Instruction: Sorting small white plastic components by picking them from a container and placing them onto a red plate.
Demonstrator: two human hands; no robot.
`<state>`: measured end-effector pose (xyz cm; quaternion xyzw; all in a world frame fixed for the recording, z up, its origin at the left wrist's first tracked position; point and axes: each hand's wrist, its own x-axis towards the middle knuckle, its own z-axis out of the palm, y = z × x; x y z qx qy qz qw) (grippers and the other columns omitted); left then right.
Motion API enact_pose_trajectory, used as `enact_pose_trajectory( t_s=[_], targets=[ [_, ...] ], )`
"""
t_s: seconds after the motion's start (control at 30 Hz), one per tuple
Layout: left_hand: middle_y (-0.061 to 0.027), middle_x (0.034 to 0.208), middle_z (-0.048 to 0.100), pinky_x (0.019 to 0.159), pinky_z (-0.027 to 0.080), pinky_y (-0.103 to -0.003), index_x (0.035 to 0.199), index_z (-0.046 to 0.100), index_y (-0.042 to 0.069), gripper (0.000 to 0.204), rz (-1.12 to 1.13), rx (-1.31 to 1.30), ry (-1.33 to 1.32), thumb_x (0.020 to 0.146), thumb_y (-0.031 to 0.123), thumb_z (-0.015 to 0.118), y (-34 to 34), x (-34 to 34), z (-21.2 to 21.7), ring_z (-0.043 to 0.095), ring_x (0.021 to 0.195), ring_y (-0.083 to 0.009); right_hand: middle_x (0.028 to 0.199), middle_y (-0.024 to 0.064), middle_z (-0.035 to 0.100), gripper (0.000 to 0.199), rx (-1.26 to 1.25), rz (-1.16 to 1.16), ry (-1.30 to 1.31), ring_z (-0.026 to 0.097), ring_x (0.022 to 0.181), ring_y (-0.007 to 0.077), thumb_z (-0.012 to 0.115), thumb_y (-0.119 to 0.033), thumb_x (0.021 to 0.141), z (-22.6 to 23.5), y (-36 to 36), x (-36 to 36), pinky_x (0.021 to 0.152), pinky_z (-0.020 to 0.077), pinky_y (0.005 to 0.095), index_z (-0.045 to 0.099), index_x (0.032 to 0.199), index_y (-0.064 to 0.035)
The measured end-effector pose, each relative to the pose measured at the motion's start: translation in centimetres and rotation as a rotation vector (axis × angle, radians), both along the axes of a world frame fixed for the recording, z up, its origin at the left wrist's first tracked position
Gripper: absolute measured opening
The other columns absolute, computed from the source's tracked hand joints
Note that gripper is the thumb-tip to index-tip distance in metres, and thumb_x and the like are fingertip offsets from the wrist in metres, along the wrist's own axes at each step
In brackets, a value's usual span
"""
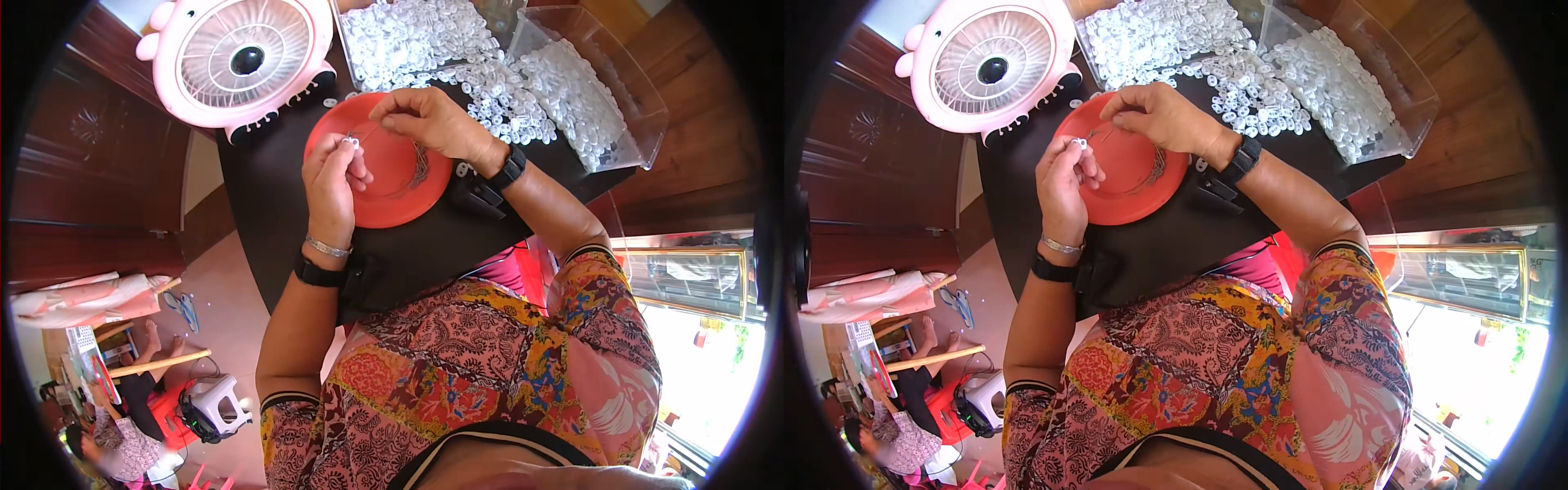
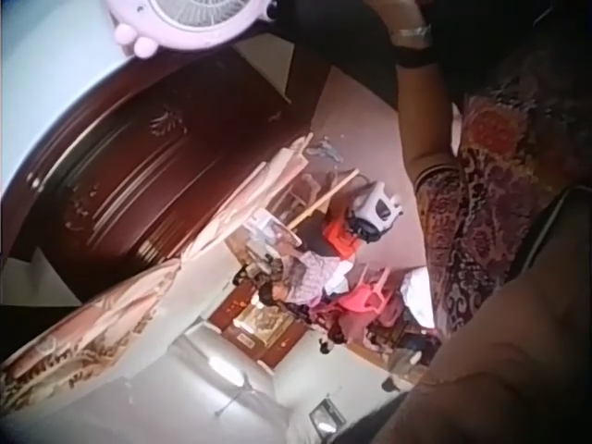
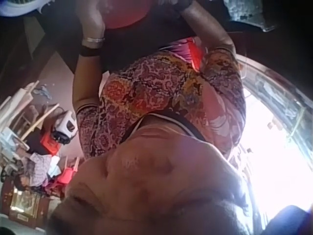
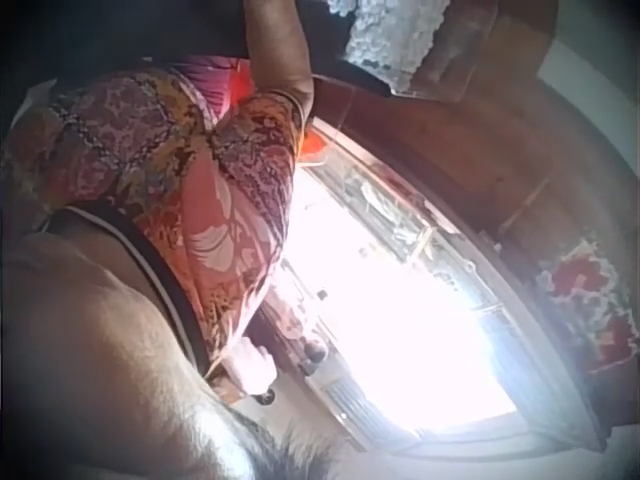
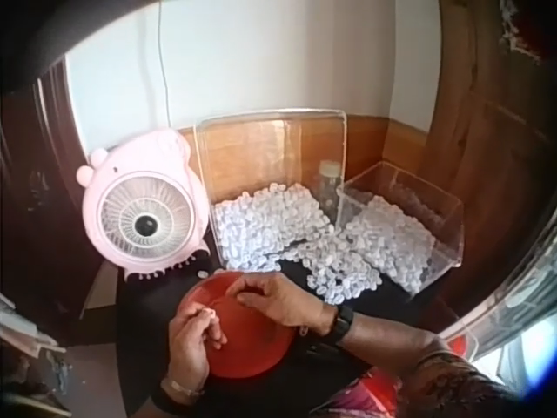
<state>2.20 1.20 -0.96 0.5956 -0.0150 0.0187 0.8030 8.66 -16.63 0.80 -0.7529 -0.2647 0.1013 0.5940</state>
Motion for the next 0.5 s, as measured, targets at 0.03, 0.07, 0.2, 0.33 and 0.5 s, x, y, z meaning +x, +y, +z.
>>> enact_pose_trajectory(
  t_s=[0.03, 0.07, 0.2, 0.33, 0.5],
  targets=[
    [-0.0010, 0.062, 0.051, 0.048, 0.037, -0.020, 0.076, 0.054, 0.004, 0.020, 0.015, -0.021, 0.009, 0.090, 0.016, 0.048, -0.2, -0.1, 0.0, 0.051, 0.052, -0.0099, 0.084, 0.0008, 0.062, 0.014, 0.019, 0.037, 0.081, 0.055, 0.074, 0.0051, 0.058, -0.006, 0.089, 0.0, -0.2, 0.0, 0.069, 0.0463, 0.0202, 0.062, 0.100, 0.0025],
    [-0.0010, 0.062, 0.051, 0.048, 0.037, -0.020, 0.076, 0.054, 0.004, 0.020, 0.013, -0.017, 0.011, 0.090, 0.016, 0.048, -0.3, -0.1, 0.2, 0.051, 0.052, -0.0099, 0.084, 0.0008, 0.062, 0.014, 0.023, 0.036, 0.083, 0.055, 0.074, 0.0051, 0.058, -0.006, 0.089, 0.1, -0.2, -0.1, 0.069, 0.0463, 0.0202, 0.062, 0.100, 0.0025],
    [-0.0007, 0.064, 0.051, 0.051, 0.038, -0.020, 0.078, 0.054, 0.004, 0.018, -0.064, 0.039, 0.005, 0.090, 0.015, 0.048, -0.3, -0.2, 0.7, 0.050, 0.055, -0.0084, 0.082, 0.0007, 0.061, 0.014, 0.146, 0.022, 0.151, 0.054, 0.069, 0.0056, 0.058, -0.010, 0.091, 0.5, -0.2, -0.7, 0.066, 0.0461, 0.0200, 0.061, 0.097, 0.0013],
    [-0.0002, 0.065, 0.050, 0.052, 0.038, -0.020, 0.078, 0.053, 0.004, 0.016, -0.101, 0.075, -0.016, 0.089, 0.013, 0.049, -0.4, -0.4, 0.7, 0.047, 0.056, -0.0068, 0.080, 0.0000, 0.059, 0.016, 0.182, 0.020, 0.186, 0.053, 0.067, 0.0058, 0.057, -0.015, 0.094, 1.1, 0.1, -1.3, 0.064, 0.0455, 0.0199, 0.059, 0.094, 0.0001],
    [0.0000, 0.065, 0.049, 0.053, 0.038, -0.020, 0.078, 0.053, 0.003, 0.014, -0.127, 0.091, -0.045, 0.088, 0.012, 0.050, -0.6, -0.5, 0.8, 0.045, 0.055, -0.0063, 0.078, -0.0004, 0.058, 0.017, 0.181, 0.060, 0.176, 0.051, 0.065, 0.0056, 0.055, -0.017, 0.095, 0.5, 0.5, -1.7, 0.061, 0.0440, 0.0199, 0.059, 0.092, -0.0006]
  ],
)
